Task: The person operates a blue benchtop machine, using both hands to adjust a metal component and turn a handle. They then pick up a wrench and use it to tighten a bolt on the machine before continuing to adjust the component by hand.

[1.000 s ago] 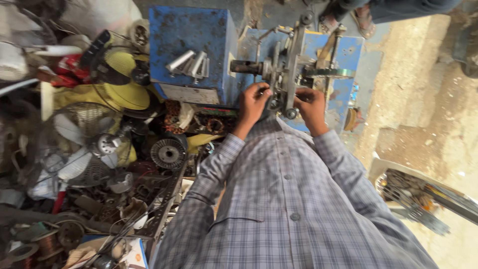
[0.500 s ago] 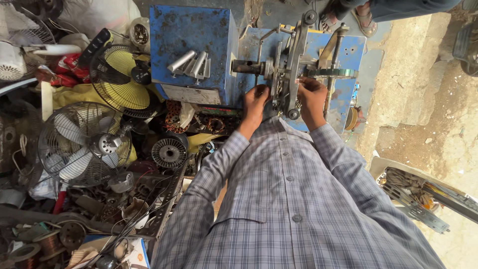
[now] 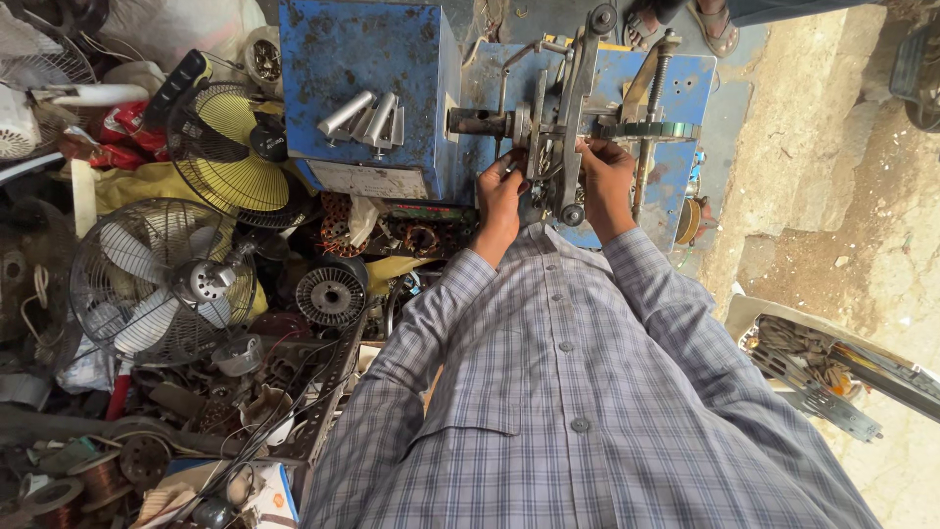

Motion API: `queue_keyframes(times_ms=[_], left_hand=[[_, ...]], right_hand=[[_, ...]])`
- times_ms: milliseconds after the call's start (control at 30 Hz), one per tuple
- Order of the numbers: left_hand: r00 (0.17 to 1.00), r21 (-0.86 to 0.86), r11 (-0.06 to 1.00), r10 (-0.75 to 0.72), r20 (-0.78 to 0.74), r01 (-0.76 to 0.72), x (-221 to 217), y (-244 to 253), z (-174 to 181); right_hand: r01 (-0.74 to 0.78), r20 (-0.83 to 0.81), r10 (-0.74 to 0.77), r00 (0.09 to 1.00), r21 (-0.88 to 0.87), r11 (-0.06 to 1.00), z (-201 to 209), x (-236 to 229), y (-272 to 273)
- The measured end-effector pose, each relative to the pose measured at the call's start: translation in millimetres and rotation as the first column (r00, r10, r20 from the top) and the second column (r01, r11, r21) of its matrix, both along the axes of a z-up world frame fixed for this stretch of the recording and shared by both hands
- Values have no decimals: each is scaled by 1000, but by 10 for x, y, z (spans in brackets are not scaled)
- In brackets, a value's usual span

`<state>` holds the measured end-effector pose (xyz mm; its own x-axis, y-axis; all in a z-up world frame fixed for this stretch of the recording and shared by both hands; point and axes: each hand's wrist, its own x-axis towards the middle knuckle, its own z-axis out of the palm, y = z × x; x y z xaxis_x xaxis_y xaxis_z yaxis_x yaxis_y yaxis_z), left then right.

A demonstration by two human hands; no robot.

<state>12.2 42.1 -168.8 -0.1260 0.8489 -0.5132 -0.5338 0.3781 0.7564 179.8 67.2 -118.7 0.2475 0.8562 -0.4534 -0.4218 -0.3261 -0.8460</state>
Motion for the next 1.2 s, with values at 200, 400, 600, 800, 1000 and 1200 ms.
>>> queue_keyframes(times_ms=[200, 400, 600, 800, 1000, 1200], left_hand=[[985, -45, 996, 88, 149, -82, 35, 6, -135], [969, -25, 997, 76, 237, -72, 12, -24, -82], [976, -34, 997, 70, 206, -64, 11, 41, -76], [981, -7, 997, 71, 181, -71, 0, 21, -84], [981, -21, 993, 116, 157, -114, 73, 37, -144], [957, -51, 989, 149, 247, -141, 44, 10, -93]], right_hand=[[-4, -57, 3, 998, -17, 1000, 9, -11, 18], [4, -60, -5, 998, -19, 1000, -20, 6, -2], [-3, -65, 3, 998, -9, 1000, -29, -5, 15], [-28, -39, 27, 999, -30, 999, 43, -17, 21], [-28, -38, 28, 999, -15, 999, 91, -12, 3], [-29, -14, 28, 1000, -29, 999, 77, -19, 22]])
